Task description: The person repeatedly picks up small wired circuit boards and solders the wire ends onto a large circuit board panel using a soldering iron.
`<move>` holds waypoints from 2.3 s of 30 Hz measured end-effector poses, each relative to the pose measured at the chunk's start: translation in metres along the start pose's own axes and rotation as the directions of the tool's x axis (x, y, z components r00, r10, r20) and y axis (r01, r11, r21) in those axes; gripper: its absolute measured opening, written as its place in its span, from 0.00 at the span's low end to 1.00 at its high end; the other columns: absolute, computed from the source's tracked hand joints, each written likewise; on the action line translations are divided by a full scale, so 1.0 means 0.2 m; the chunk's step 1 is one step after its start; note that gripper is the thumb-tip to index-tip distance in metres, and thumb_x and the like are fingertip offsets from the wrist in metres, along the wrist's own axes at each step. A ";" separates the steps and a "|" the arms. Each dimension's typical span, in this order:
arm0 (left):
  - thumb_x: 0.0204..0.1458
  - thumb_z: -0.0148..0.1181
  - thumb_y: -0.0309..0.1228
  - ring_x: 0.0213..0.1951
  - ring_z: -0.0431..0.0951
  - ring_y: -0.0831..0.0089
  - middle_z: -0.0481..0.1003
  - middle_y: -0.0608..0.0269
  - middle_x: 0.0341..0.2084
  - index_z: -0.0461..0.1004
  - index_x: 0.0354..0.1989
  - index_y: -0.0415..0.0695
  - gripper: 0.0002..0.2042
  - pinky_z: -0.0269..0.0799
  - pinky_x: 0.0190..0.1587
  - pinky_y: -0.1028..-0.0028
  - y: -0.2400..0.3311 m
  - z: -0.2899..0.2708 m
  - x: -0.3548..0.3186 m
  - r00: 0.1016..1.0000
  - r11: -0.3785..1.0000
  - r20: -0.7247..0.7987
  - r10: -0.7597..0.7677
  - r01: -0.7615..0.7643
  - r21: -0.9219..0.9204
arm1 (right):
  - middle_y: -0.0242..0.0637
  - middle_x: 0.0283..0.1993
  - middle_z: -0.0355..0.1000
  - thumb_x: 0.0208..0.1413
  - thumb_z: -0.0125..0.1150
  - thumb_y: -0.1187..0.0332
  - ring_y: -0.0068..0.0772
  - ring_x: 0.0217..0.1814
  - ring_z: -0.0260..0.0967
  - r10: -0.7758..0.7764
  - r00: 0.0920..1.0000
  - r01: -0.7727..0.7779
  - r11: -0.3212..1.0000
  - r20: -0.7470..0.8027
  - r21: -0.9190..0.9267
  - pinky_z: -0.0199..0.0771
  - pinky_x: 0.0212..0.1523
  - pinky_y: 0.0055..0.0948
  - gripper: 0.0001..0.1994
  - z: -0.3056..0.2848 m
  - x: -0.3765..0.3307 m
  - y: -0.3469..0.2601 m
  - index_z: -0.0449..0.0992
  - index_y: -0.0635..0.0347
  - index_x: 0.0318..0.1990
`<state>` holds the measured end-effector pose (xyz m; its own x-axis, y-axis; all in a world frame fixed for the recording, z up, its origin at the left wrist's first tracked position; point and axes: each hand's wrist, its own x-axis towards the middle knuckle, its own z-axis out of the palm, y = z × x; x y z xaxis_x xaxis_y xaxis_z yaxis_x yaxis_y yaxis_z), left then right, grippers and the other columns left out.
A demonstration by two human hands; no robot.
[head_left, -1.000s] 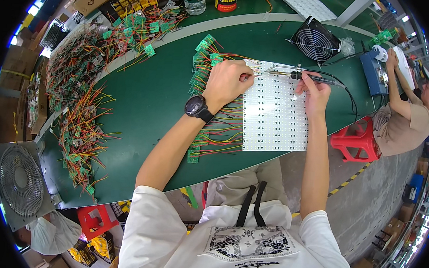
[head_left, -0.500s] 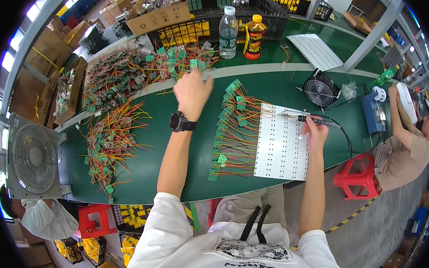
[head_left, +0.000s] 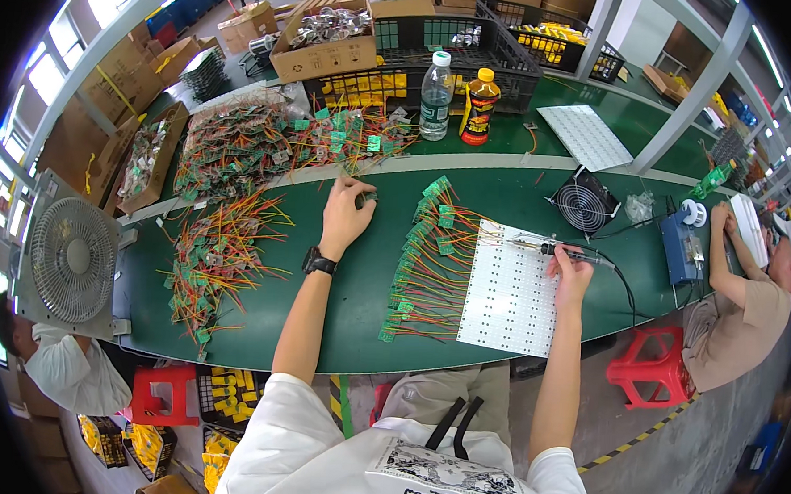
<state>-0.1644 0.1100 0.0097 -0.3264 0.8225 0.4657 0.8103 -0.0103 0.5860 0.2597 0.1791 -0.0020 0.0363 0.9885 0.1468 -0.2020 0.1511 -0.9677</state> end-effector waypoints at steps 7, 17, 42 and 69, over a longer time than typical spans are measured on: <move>0.49 0.67 0.35 0.34 0.74 0.69 0.71 0.59 0.35 0.76 0.35 0.38 0.12 0.71 0.37 0.71 0.03 0.00 -0.12 0.937 0.964 -0.226 -0.265 0.255 -0.076 | 0.35 0.22 0.71 0.55 0.64 0.74 0.22 0.17 0.65 0.007 1.000 -0.007 1.000 0.006 0.015 0.60 0.18 0.21 0.06 -0.01 -0.01 -0.01 0.76 0.68 0.37; 0.49 0.67 0.38 0.33 0.76 0.69 0.76 0.62 0.28 0.78 0.31 0.41 0.12 0.69 0.39 0.69 0.04 0.07 -0.13 0.966 0.975 -0.138 -0.220 0.222 0.000 | 0.35 0.22 0.71 0.55 0.64 0.74 0.22 0.17 0.65 -0.003 1.000 0.002 1.000 0.020 0.023 0.60 0.18 0.20 0.07 0.00 -0.02 0.01 0.75 0.68 0.37; 0.53 0.59 0.27 0.44 0.80 0.62 0.77 0.54 0.43 0.72 0.49 0.38 0.15 0.75 0.43 0.67 0.04 -0.22 -0.16 0.993 0.985 -0.065 -0.098 0.088 -0.151 | 0.35 0.21 0.71 0.53 0.66 0.73 0.23 0.17 0.64 -0.004 1.000 0.004 1.000 -0.019 0.014 0.59 0.18 0.21 0.08 -0.03 0.00 0.03 0.76 0.68 0.38; 0.55 0.60 0.26 0.26 0.75 0.71 0.74 0.62 0.28 0.74 0.36 0.39 0.04 0.69 0.30 0.74 -0.14 -0.91 -0.59 0.987 0.983 -0.073 -0.140 0.148 0.106 | 0.33 0.21 0.70 0.55 0.65 0.73 0.20 0.17 0.64 -0.014 1.000 0.013 0.999 0.020 0.040 0.58 0.18 0.19 0.07 -0.04 0.00 0.04 0.76 0.69 0.37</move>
<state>-0.2374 -0.0897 0.0596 -0.4716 0.7719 0.4263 0.8002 0.1714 0.5748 0.2652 0.1810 -0.0101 0.0198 0.9863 0.1640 -0.2401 0.1639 -0.9568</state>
